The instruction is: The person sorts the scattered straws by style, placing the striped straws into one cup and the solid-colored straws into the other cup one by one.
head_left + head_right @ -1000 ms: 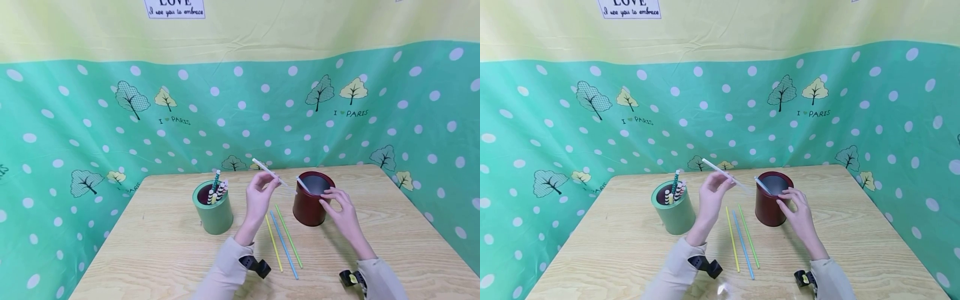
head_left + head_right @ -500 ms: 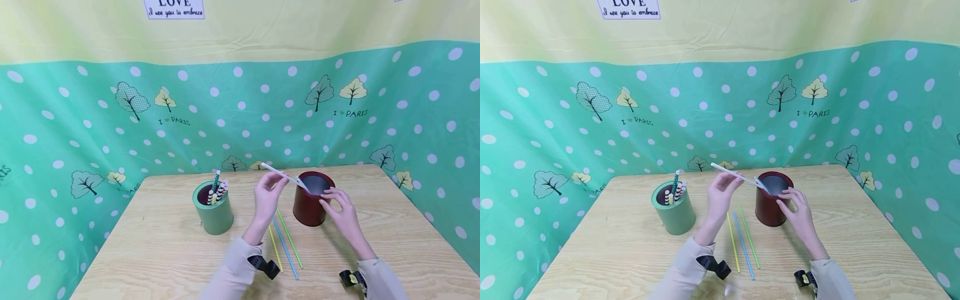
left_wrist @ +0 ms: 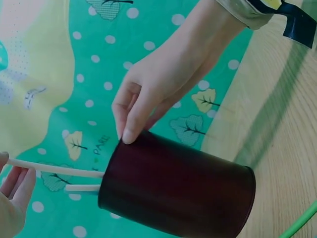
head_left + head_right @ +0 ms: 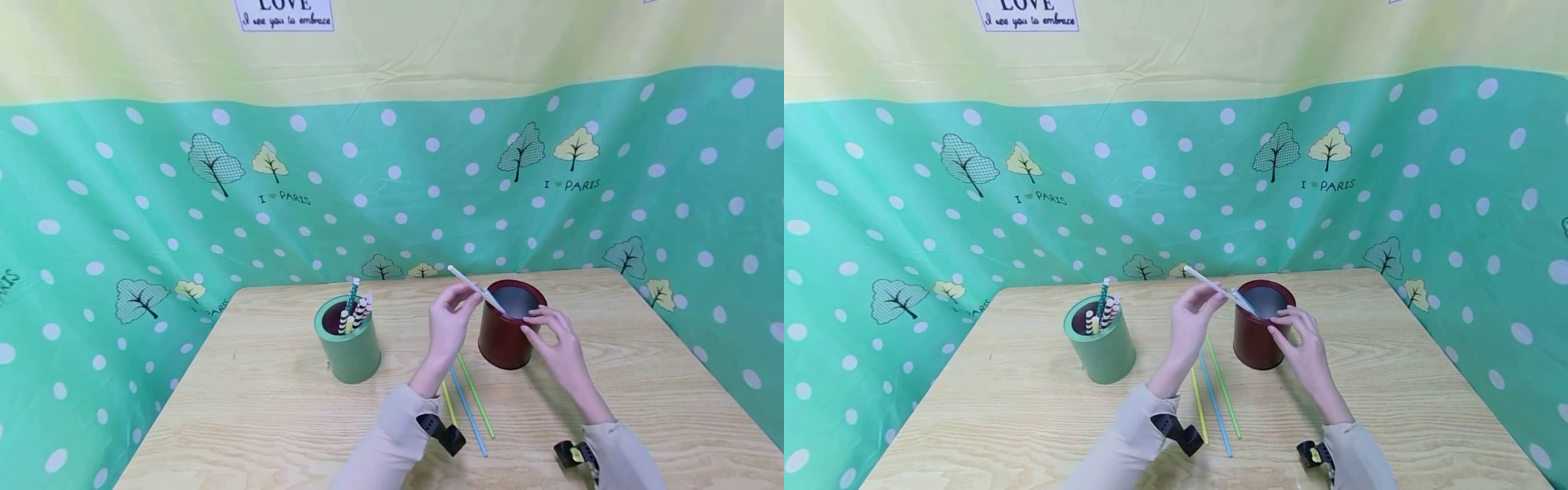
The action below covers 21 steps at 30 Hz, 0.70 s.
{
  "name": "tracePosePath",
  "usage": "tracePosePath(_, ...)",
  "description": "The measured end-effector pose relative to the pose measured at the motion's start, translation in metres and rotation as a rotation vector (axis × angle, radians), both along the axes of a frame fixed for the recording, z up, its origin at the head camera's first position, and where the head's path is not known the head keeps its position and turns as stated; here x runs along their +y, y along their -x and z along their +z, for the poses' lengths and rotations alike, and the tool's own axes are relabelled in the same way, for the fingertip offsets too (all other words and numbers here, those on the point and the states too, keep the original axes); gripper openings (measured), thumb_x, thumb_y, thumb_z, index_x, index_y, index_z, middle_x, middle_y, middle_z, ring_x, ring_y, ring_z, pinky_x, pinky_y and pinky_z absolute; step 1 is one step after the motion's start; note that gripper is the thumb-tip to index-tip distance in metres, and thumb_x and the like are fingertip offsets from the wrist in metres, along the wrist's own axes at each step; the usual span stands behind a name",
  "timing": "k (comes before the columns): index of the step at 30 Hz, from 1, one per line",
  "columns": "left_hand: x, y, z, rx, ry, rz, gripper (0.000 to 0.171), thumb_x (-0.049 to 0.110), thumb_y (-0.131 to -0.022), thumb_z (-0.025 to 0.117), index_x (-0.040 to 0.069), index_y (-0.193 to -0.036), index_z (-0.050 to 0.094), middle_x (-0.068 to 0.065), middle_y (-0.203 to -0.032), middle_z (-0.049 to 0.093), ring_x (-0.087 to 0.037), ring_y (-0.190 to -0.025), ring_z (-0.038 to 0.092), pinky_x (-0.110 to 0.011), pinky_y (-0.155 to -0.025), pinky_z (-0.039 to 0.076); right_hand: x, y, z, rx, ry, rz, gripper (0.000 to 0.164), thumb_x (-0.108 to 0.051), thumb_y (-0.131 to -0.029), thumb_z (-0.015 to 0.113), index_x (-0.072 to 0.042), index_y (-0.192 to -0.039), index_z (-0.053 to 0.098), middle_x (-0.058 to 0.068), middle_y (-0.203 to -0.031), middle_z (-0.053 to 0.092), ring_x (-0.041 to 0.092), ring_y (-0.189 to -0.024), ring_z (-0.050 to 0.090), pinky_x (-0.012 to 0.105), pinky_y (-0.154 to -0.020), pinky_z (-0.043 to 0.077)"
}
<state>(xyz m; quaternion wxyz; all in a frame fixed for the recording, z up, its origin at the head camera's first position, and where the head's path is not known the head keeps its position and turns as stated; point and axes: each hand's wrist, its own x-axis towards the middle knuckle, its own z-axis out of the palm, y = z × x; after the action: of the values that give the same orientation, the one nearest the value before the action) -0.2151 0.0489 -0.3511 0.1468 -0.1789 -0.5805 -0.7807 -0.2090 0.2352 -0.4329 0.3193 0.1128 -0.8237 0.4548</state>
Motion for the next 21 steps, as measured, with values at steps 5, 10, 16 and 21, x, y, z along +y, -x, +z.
tracePosePath(5,0.003,-0.003,0.004,-0.010,0.044,0.005,0.018,-0.007,-0.080,0.057,-0.017,-0.095,0.057,-0.031,-0.096,0.059,-0.033,-0.089,0.059,-0.026,-0.079,0.049,0.000,0.000,0.000,0.003,-0.002,0.001,0.017,-0.003,-0.075,0.068,-0.001,-0.092,0.065,0.010,-0.103,0.056,0.009,-0.113,0.038,0.011,-0.094,0.024)
tracePosePath(10,0.006,-0.002,0.002,-0.014,0.082,0.029,0.018,-0.006,-0.080,0.058,-0.015,-0.095,0.059,-0.028,-0.096,0.060,-0.023,-0.088,0.060,-0.025,-0.078,0.049,0.001,0.001,0.000,-0.007,0.003,-0.002,0.017,-0.004,-0.075,0.068,-0.002,-0.092,0.066,0.008,-0.103,0.056,0.010,-0.113,0.038,0.011,-0.094,0.024)
tracePosePath(16,0.007,-0.001,-0.001,-0.007,0.129,0.048,0.018,-0.004,-0.081,0.057,-0.013,-0.096,0.059,-0.026,-0.096,0.061,-0.027,-0.090,0.060,-0.024,-0.077,0.049,0.001,0.001,-0.001,-0.003,0.001,-0.002,0.017,-0.004,-0.075,0.068,-0.002,-0.092,0.066,0.009,-0.103,0.056,0.010,-0.113,0.038,0.011,-0.094,0.024)
tracePosePath(21,0.003,-0.001,-0.008,-0.038,0.154,0.061,0.019,-0.001,-0.081,0.058,-0.011,-0.098,0.061,-0.023,-0.097,0.062,-0.027,-0.090,0.060,-0.023,-0.076,0.049,0.001,0.001,-0.001,0.017,-0.005,0.005,0.017,-0.002,-0.075,0.068,-0.002,-0.092,0.065,0.009,-0.103,0.056,0.007,-0.112,0.038,0.010,-0.093,0.024)
